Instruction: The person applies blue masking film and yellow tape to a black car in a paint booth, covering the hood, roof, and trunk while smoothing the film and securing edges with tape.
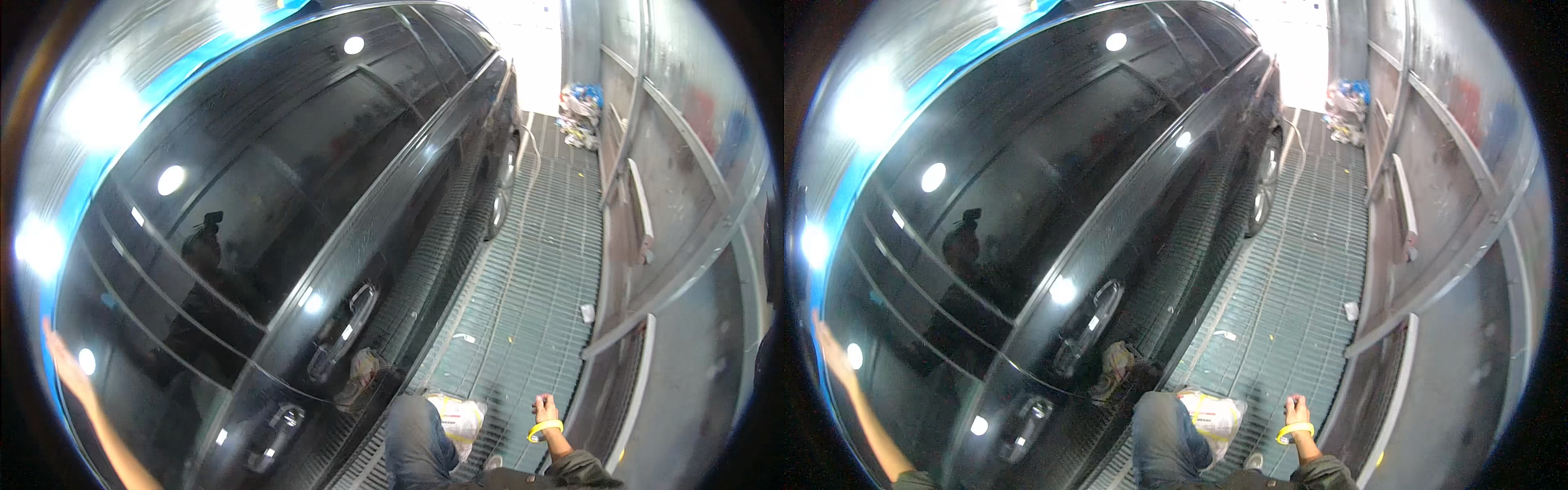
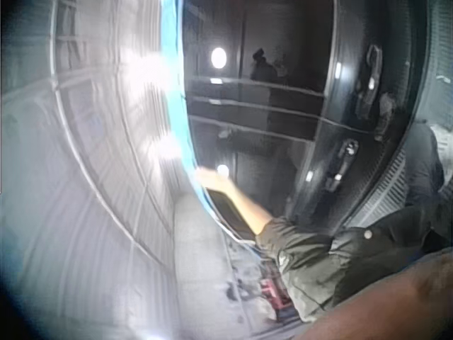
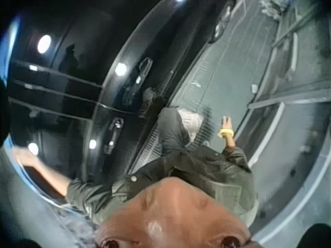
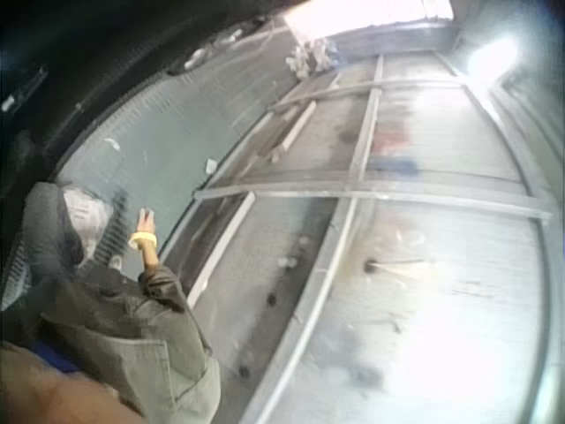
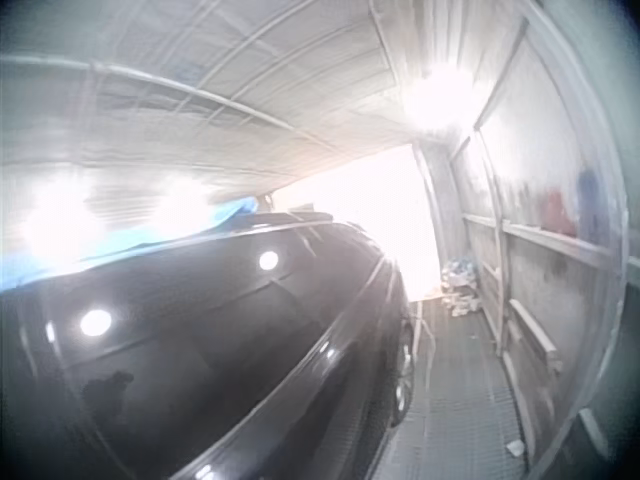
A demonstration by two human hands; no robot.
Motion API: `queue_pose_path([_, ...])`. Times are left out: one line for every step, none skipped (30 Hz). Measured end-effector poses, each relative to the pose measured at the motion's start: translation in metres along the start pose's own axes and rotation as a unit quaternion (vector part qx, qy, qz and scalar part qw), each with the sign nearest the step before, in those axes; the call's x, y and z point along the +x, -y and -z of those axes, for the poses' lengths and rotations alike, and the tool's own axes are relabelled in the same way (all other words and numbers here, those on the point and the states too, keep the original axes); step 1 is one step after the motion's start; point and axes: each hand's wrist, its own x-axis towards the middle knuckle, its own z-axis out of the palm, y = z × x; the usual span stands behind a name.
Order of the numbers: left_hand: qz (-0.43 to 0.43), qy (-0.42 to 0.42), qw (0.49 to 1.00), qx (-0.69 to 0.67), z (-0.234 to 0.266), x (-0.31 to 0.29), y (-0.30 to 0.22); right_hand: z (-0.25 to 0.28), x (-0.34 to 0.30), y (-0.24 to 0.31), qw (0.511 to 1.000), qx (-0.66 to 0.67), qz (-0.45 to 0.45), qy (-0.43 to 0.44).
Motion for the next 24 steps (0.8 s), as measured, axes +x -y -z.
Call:
queue_pose_path([0.011, -0.005, 0.997, -0.075, 0.002, -0.033, -0.132, -0.01, 0.025, -0.058, 0.999, -0.033, 0.024, -0.021])
queue_pose_path([0.011, 0.016, 0.991, -0.133, 0.019, -0.067, -0.233, -0.027, 0.04, -0.111, 0.997, -0.064, 0.04, -0.033])
queue_pose_path([0.006, 0.045, 0.971, -0.234, 0.036, -0.11, -0.289, -0.047, 0.039, -0.147, 0.998, -0.056, 0.029, -0.014])
queue_pose_path([0.034, 0.088, 0.936, -0.34, 0.047, -0.148, -0.322, -0.065, 0.022, -0.175, 0.999, -0.051, 0.011, 0.01])
queue_pose_path([0.007, 0.178, 0.933, -0.313, 0.057, -0.17, -0.353, -0.072, 0.002, -0.206, 0.998, -0.053, -0.01, 0.025])
queue_pose_path([-0.025, 0.257, 0.922, -0.289, 0.069, -0.19, -0.383, -0.086, -0.007, -0.244, 0.998, -0.034, -0.031, 0.046])
queue_pose_path([-0.041, 0.304, 0.905, -0.296, 0.076, -0.209, -0.408, -0.096, -0.013, -0.272, 0.997, -0.046, -0.016, 0.059])
queue_pose_path([-0.054, 0.34, 0.886, -0.312, 0.071, -0.225, -0.43, -0.1, -0.016, -0.288, 0.996, -0.056, -0.007, 0.066])
queue_pose_path([-0.031, 0.4, 0.851, -0.339, 0.067, -0.244, -0.448, -0.098, -0.02, -0.287, 0.994, -0.046, -0.031, 0.096])
queue_pose_path([-0.047, 0.446, 0.823, -0.348, 0.06, -0.264, -0.463, -0.092, -0.029, -0.278, 0.989, -0.037, -0.06, 0.128])
queue_pose_path([-0.077, 0.48, 0.801, -0.349, 0.049, -0.293, -0.477, -0.076, -0.042, -0.263, 0.982, -0.034, -0.094, 0.158])
queue_pose_path([-0.082, 0.496, 0.782, -0.368, 0.033, -0.318, -0.492, -0.065, -0.035, -0.236, 0.974, -0.114, -0.085, 0.178])
queue_pose_path([-0.082, 0.53, 0.753, -0.382, 0.016, -0.34, -0.511, -0.057, -0.032, -0.227, 0.969, -0.126, -0.094, 0.191])
queue_pose_path([-0.073, 0.55, 0.728, -0.403, 0.002, -0.384, -0.522, -0.032, -0.052, -0.227, 0.96, -0.194, 0.118, 0.165])
queue_pose_path([-0.05, 0.597, 0.706, -0.379, -0.012, -0.417, -0.526, -0.034, -0.039, -0.215, 0.972, -0.132, 0.031, 0.192])
queue_pose_path([-0.032, 0.634, 0.681, -0.364, -0.025, -0.453, -0.536, -0.024, -0.032, -0.196, 0.975, -0.079, -0.059, 0.199])
queue_pose_path([-0.016, 0.672, 0.657, -0.341, -0.033, -0.482, -0.542, -0.034, -0.029, -0.209, 0.975, -0.085, -0.074, 0.19])
queue_pose_path([0.004, 0.703, 0.639, -0.312, -0.043, -0.51, -0.546, -0.044, -0.025, -0.223, 0.975, -0.092, -0.083, 0.184])
queue_pose_path([0.016, 0.733, 0.615, -0.29, -0.056, -0.536, -0.545, -0.062, -0.025, -0.24, 0.978, -0.101, -0.074, 0.165])
queue_pose_path([0.024, 0.751, 0.602, -0.27, -0.067, -0.566, -0.545, -0.07, -0.023, -0.246, 0.973, -0.092, -0.076, 0.197])
queue_pose_path([0.037, 0.766, 0.592, -0.248, -0.078, -0.595, -0.541, -0.081, -0.022, -0.242, 0.969, -0.091, -0.091, 0.209])
queue_pose_path([0.049, 0.778, 0.583, -0.229, -0.092, -0.626, -0.54, -0.091, -0.024, -0.243, 0.966, -0.09, -0.104, 0.218])
queue_pose_path([0.073, 0.79, 0.57, -0.215, -0.11, -0.657, -0.538, -0.106, -0.024, -0.255, 0.964, -0.096, -0.101, 0.228])
queue_pose_path([0.089, 0.796, 0.561, -0.207, -0.127, -0.682, -0.544, -0.124, -0.017, -0.269, 0.962, -0.102, -0.1, 0.232])
